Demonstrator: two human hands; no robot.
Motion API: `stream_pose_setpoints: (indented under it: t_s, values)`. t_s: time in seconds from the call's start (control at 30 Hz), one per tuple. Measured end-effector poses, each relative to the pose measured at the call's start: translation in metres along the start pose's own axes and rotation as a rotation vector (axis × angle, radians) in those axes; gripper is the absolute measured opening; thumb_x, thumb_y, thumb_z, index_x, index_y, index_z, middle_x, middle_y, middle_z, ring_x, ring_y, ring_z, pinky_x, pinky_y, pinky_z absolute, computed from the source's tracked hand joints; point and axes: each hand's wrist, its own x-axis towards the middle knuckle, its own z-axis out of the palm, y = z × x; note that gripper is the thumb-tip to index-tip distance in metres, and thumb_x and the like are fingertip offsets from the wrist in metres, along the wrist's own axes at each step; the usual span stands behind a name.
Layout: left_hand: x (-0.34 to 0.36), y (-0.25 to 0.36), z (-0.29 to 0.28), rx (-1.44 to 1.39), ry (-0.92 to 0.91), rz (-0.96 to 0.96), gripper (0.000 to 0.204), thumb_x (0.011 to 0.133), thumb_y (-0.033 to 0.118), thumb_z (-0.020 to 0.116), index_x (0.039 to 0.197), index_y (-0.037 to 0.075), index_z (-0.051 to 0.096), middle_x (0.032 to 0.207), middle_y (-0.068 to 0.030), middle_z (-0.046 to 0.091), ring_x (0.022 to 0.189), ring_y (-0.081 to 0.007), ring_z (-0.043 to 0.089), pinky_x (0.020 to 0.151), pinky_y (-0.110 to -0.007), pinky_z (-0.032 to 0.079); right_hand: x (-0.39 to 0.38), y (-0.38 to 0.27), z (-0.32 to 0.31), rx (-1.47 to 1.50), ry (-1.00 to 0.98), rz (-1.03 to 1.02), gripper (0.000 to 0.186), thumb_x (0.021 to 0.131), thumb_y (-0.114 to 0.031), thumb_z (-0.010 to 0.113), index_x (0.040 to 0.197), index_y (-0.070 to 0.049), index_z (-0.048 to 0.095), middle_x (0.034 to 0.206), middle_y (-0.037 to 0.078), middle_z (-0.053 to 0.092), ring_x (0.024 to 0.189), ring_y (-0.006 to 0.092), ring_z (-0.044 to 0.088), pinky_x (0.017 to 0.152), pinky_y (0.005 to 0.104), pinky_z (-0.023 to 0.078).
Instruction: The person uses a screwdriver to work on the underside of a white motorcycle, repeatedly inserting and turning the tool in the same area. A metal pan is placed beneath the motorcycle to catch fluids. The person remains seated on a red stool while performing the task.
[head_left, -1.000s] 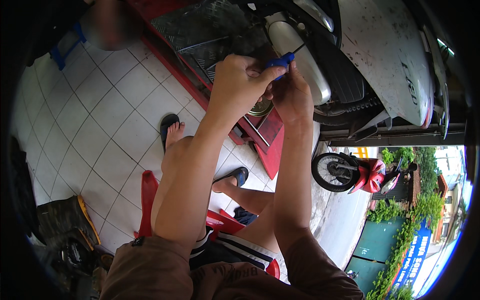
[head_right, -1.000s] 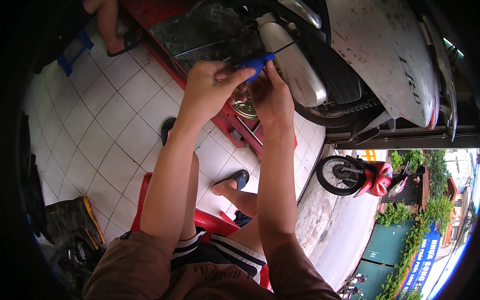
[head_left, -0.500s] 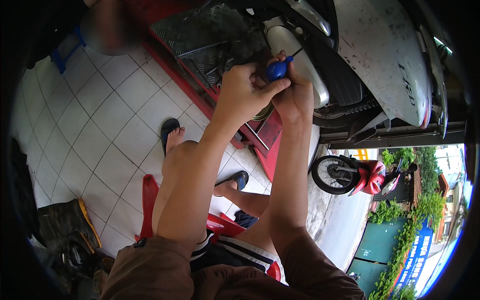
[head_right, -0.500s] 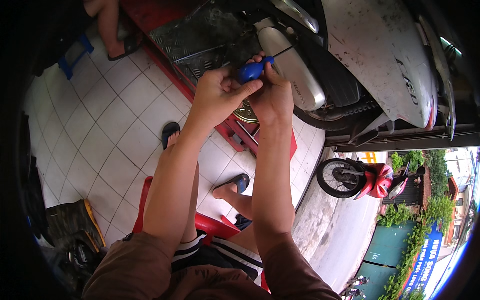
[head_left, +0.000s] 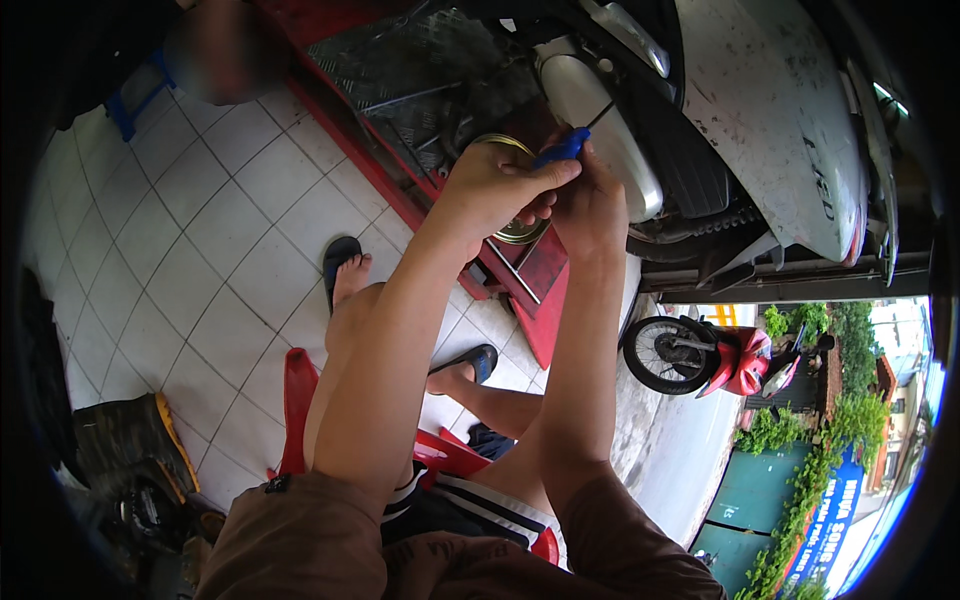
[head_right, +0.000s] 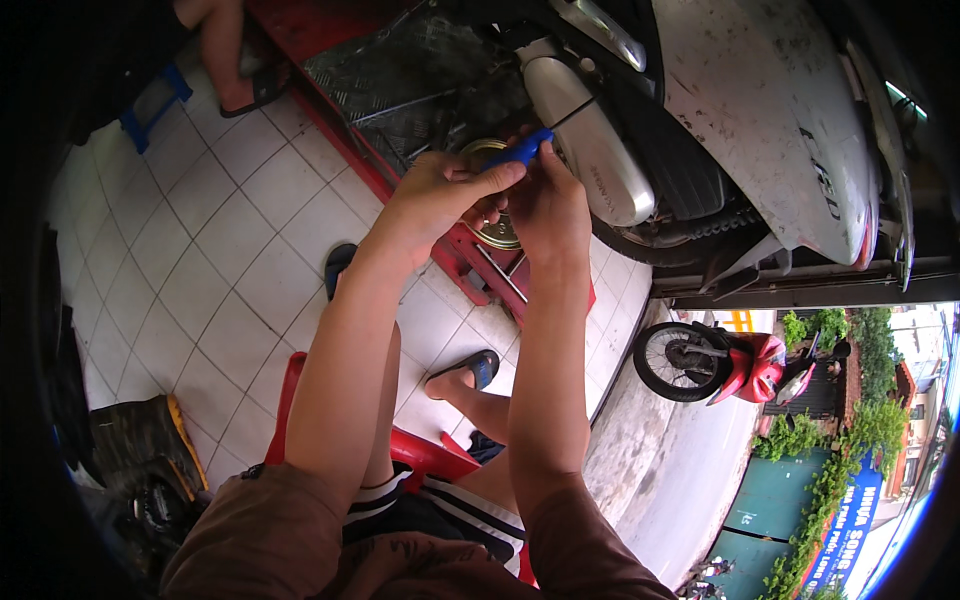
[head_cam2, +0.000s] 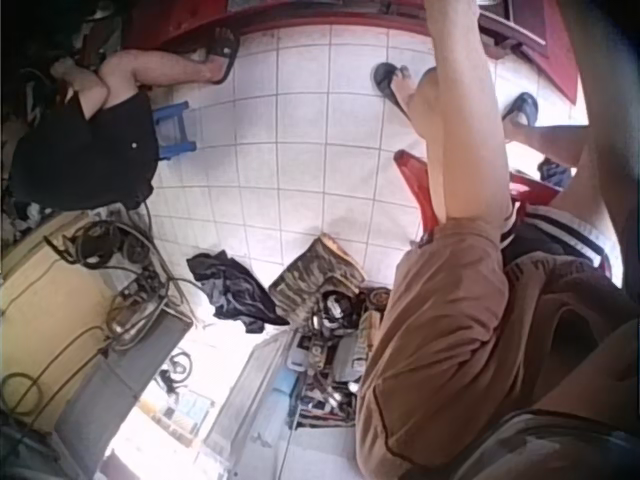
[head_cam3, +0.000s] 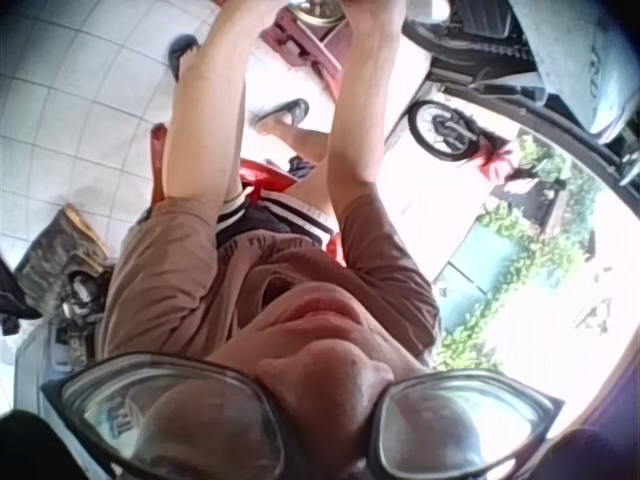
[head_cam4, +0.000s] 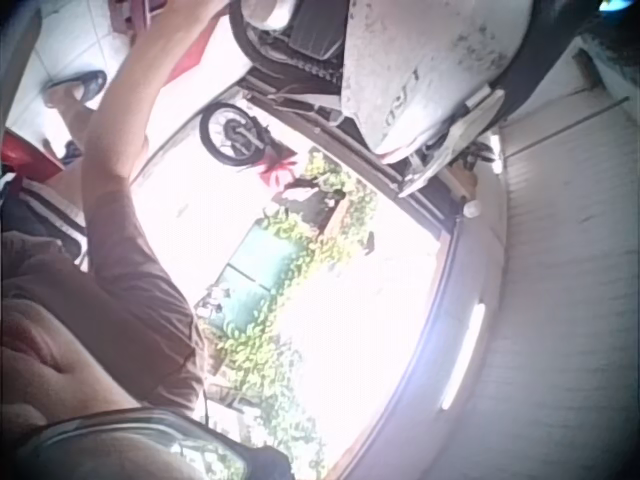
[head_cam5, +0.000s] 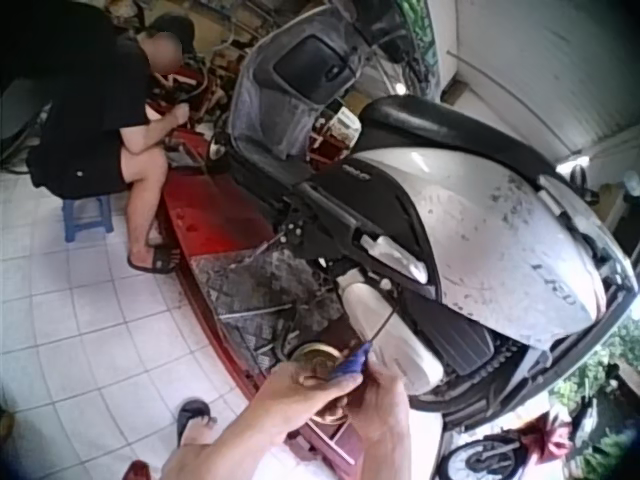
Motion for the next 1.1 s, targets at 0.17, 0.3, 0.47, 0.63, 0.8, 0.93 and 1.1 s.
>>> stream_pose_setpoints:
  t_s: [0.17, 0.3, 0.47, 0.63, 0.8, 0.93, 1.1]
  values:
    - [0.009, -0.007, -0.004, 0.296, 0.171, 0.549, 0.027, 0.064, -0.005, 0.077, 0.088, 0.003, 0.066, 0.073, -0.0009, 0.06, 0.058, -0.007, 0.052, 0.054, -0.021, 0.041, -0.006, 0.005, 0.008, -0.079, 0.116, -0.058, 0.019, 0.093, -0.017, 0.058, 0.108, -0.005, 0.056, 0.096, 0.006, 0.06, 0.093, 0.0177, 0.058, 0.082, 0.0338, 0.049]
    - [0.006, -0.005, 0.006, 0.476, 0.241, 0.709, 0.04, 0.06, -0.02, 0.054, 0.083, 0.008, 0.072, 0.079, -0.0013, 0.049, 0.057, -0.0084, 0.04, 0.053, -0.025, 0.035, -0.005, 0.008, 0.009, -0.056, 0.131, -0.029, 0.018, 0.094, -0.017, 0.057, 0.108, -0.005, 0.055, 0.096, 0.006, 0.059, 0.095, 0.0184, 0.057, 0.085, 0.0347, 0.047]
    - [0.005, -0.004, 0.01, 0.408, 0.238, 0.736, 0.032, 0.066, -0.015, 0.051, 0.084, 0.004, 0.068, 0.08, -0.0023, 0.054, 0.06, -0.008, 0.047, 0.051, -0.022, 0.035, 0.0, 0.01, 0.01, 0.05, 0.131, -0.073, 0.021, 0.094, -0.013, 0.053, 0.112, -0.003, 0.052, 0.102, 0.009, 0.057, 0.098, 0.0211, 0.054, 0.09, 0.0361, 0.045]
    - [0.002, 0.002, -0.005, 0.024, -0.016, 0.048, 0.036, 0.094, 0.033, 0.05, 0.079, 0.001, 0.061, 0.055, -0.0019, 0.053, 0.043, -0.0084, 0.047, 0.038, -0.021, 0.029, 0.001, 0.0, 0.002, 0.16, -0.031, -0.015, 0.025, 0.094, -0.012, 0.05, 0.116, -0.003, 0.048, 0.102, 0.008, 0.056, 0.1, 0.0216, 0.053, 0.089, 0.0359, 0.045]
    - [-0.001, 0.004, -0.003, 0.106, -0.086, 0.026, 0.045, 0.091, 0.046, 0.058, 0.078, 0.003, 0.063, 0.052, 0.0006, 0.052, 0.044, -0.0064, 0.048, 0.039, -0.02, 0.03, 0.003, -0.002, -0.002, 0.117, -0.112, 0.03, 0.025, 0.094, -0.015, 0.05, 0.116, -0.004, 0.048, 0.102, 0.007, 0.056, 0.1, 0.0208, 0.054, 0.086, 0.0363, 0.046]
    - [0.005, -0.001, -0.005, 0.213, 0.075, 0.166, 0.035, 0.084, 0.037, 0.071, 0.077, 0.003, 0.064, 0.052, 0.0017, 0.052, 0.045, -0.0052, 0.047, 0.042, -0.02, 0.032, 0.002, 0.005, 0.004, 0.02, 0.076, -0.051, 0.023, 0.094, -0.017, 0.053, 0.113, -0.004, 0.051, 0.101, 0.006, 0.057, 0.098, 0.0199, 0.055, 0.081, 0.037, 0.048]
    - [0.004, 0.001, -0.006, 0.445, 0.236, 0.507, 0.03, 0.069, 0.019, 0.083, 0.074, 0.002, 0.059, 0.052, 0.0029, 0.046, 0.048, -0.0055, 0.04, 0.046, -0.023, 0.031, 0.0, 0.009, 0.009, -0.041, 0.172, -0.103, 0.02, 0.095, -0.018, 0.055, 0.109, -0.004, 0.054, 0.098, 0.006, 0.058, 0.09, 0.0184, 0.057, 0.078, 0.0352, 0.049]
